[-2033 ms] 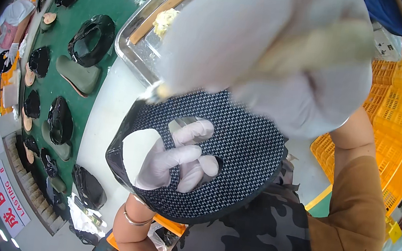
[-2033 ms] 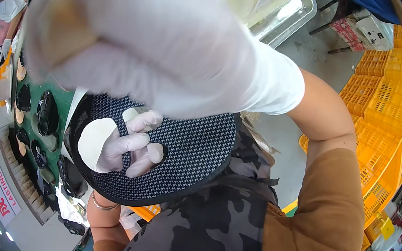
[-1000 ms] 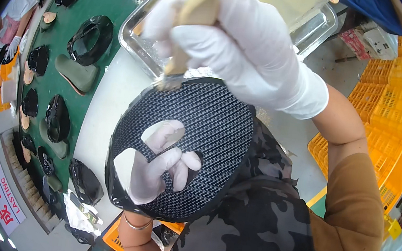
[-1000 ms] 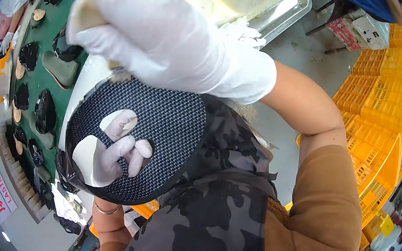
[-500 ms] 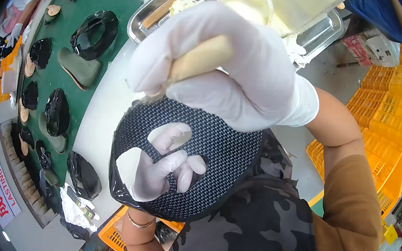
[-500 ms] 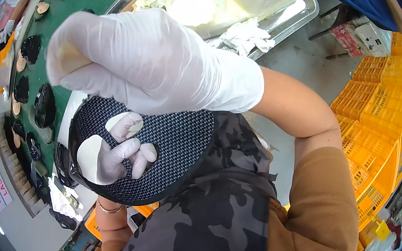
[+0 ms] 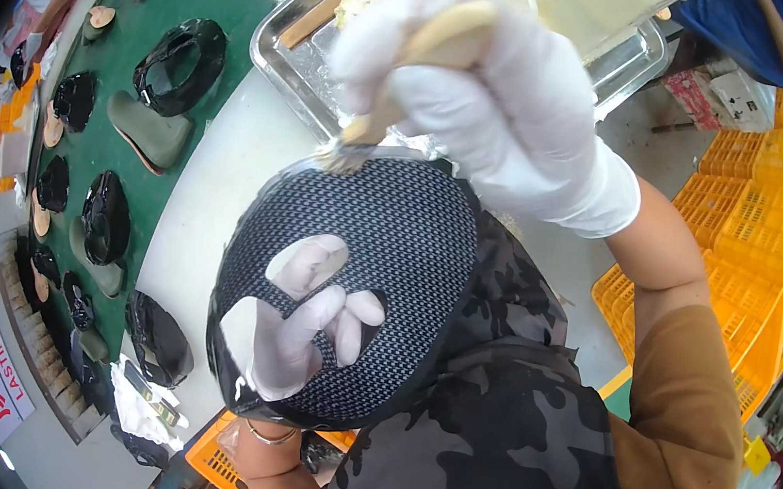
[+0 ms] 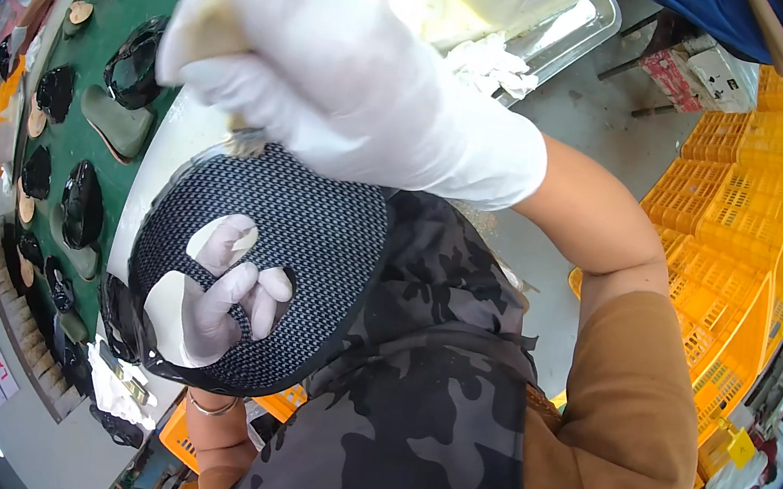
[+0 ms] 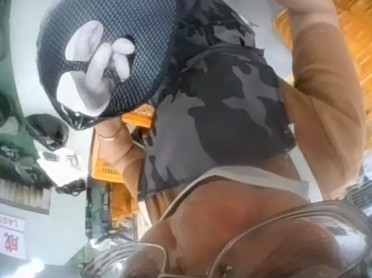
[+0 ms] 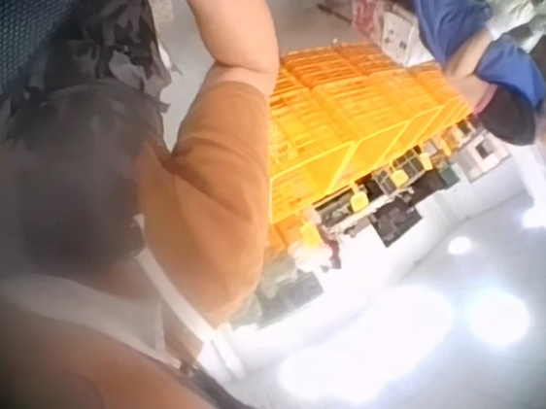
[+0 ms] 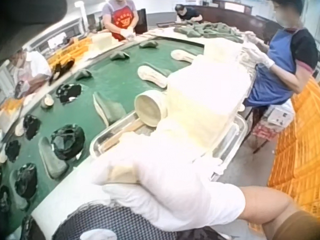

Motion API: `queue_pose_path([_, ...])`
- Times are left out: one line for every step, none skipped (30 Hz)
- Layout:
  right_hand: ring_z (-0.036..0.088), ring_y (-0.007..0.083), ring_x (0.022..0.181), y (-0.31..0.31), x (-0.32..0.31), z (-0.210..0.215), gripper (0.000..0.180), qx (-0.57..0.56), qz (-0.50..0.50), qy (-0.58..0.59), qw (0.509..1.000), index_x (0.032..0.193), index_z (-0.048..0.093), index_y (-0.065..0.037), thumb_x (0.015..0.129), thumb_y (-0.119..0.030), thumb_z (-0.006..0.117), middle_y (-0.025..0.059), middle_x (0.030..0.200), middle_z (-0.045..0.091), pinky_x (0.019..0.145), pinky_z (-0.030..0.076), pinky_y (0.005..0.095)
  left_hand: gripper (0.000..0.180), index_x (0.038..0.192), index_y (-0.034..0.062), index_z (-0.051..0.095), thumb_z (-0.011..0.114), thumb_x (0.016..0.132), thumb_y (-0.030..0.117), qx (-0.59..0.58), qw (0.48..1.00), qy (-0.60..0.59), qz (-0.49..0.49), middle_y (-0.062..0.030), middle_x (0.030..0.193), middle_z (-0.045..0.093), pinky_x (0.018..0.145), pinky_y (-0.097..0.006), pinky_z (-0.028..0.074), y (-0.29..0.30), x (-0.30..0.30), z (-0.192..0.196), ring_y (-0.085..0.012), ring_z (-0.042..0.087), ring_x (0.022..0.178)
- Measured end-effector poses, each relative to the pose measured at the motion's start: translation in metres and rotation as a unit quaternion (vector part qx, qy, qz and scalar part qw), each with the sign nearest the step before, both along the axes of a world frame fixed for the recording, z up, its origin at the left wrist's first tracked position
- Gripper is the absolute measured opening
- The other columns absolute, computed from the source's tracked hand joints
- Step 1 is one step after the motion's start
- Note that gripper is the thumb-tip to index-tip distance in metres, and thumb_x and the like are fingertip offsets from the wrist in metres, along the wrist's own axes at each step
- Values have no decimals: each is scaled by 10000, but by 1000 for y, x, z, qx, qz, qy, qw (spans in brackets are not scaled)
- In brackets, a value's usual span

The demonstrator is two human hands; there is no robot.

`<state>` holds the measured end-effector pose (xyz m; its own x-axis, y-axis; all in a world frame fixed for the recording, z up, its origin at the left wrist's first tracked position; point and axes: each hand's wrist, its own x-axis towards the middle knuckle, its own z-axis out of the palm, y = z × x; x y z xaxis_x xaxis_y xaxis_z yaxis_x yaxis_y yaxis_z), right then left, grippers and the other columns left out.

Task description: The person repeatedly applies a white adhesive to the inner sole of black shoes using a brush. They dip the brush into a container of glue, spread it evenly on the shoe's interior, and then place the shoe on a green workbench. This process is repeated for multiple shoes throughout the video.

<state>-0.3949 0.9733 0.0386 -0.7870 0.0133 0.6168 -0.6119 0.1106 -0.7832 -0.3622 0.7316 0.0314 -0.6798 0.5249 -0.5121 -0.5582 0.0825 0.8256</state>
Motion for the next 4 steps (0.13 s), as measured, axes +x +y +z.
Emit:
queue_pose_path([630,160,671,2,5,-4,188,-12,-10,2,1000,1014,521,-58,913,-213,556,39,798,625,598,518,268,410,1271,-24,372,385,867,44,-2,1000,7,15,-197,793,618,440,-204,402,-2,1,0,-137,490,449])
queue_pose_path([632,182,761,5,10,-10,183,-23,-20,4,1000,1039,489,-39,928,-180,524,63,867,626,666,523,272,433,1295,-9,363,390,867,45,34,999,1,23,-202,800,621,434,-205,408,-7,2,-7,-140,495,447])
queue_pose_path([633,204,851,7,17,-13,179,-35,-31,9,999,1064,457,-20,943,-147,492,87,936,626,733,528,277,458,1322,10,348,400,868,49,63,997,0,42,-215,806,622,440,-212,422,-13,4,-12,-155,503,449])
queue_pose_path([633,204,851,4,18,-12,179,-33,-31,10,999,1064,457,-20,943,-147,492,87,936,626,733,528,277,485,1349,29,333,410,870,54,92,994,-1,60,-229,812,623,446,-218,436,-18,6,-16,-171,510,451])
